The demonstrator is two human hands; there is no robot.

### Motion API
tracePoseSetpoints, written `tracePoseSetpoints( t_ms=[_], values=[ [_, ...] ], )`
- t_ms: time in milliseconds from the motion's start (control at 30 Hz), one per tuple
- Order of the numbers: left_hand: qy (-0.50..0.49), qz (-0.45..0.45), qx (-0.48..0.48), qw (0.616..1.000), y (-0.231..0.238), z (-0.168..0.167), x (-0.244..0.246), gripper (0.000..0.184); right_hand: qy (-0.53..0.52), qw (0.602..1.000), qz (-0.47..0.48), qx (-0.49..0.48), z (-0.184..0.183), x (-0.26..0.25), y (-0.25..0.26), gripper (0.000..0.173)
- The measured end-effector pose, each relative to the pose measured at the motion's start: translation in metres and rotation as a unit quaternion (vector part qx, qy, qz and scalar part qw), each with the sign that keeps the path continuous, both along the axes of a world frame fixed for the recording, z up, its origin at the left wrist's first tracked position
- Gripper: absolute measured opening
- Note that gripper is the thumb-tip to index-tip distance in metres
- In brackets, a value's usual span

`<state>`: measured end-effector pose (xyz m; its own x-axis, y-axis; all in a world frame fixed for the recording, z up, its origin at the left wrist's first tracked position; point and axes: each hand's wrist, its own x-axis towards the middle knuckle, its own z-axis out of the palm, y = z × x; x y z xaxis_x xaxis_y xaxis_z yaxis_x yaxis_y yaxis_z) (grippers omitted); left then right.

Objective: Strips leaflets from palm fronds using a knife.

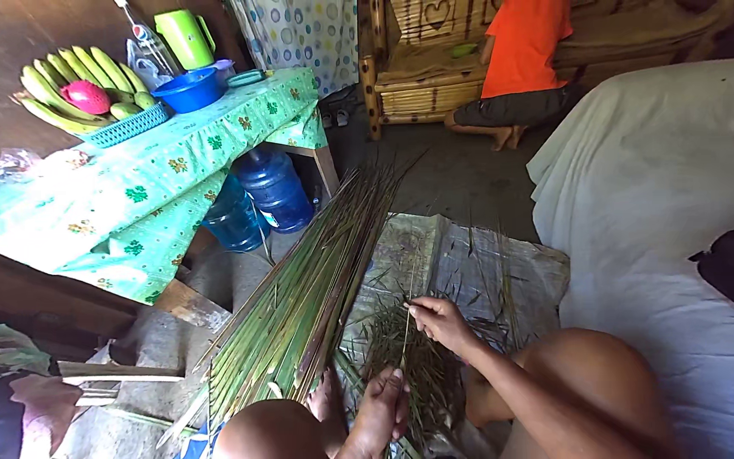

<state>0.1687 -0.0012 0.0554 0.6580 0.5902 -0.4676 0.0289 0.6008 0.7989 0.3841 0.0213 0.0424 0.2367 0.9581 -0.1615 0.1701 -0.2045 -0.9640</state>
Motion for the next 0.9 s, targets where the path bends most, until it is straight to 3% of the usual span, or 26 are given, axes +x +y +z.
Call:
tracePoseSetpoints(
  t_ms=[233, 433, 567, 700, 900],
  values=[
    [-0.064, -0.017, -0.075, 0.995, 0.0, 0.0, -0.004, 0.037, 0.079, 0.993, -0.072, 0.059, -0.005, -0.006, 0.004, 0.021],
    [-0.068, -0.032, -0.074, 0.994, -0.002, -0.003, -0.007, 0.037, 0.11, 0.981, -0.143, 0.071, 0.0, 0.018, 0.017, 0.021],
    [-0.043, -0.01, -0.059, 0.997, 0.002, -0.002, -0.006, 0.038, 0.166, 0.983, -0.074, 0.007, 0.005, 0.013, 0.008, 0.027],
    [-0.027, -0.005, -0.042, 0.999, 0.003, -0.002, -0.003, 0.038, 0.144, 0.988, 0.019, -0.044, 0.006, -0.017, -0.011, 0.028],
    [-0.011, -0.038, -0.01, 0.999, -0.001, -0.004, -0.008, 0.037, 0.101, 0.993, -0.06, 0.001, 0.01, -0.006, -0.002, 0.024]
  ],
)
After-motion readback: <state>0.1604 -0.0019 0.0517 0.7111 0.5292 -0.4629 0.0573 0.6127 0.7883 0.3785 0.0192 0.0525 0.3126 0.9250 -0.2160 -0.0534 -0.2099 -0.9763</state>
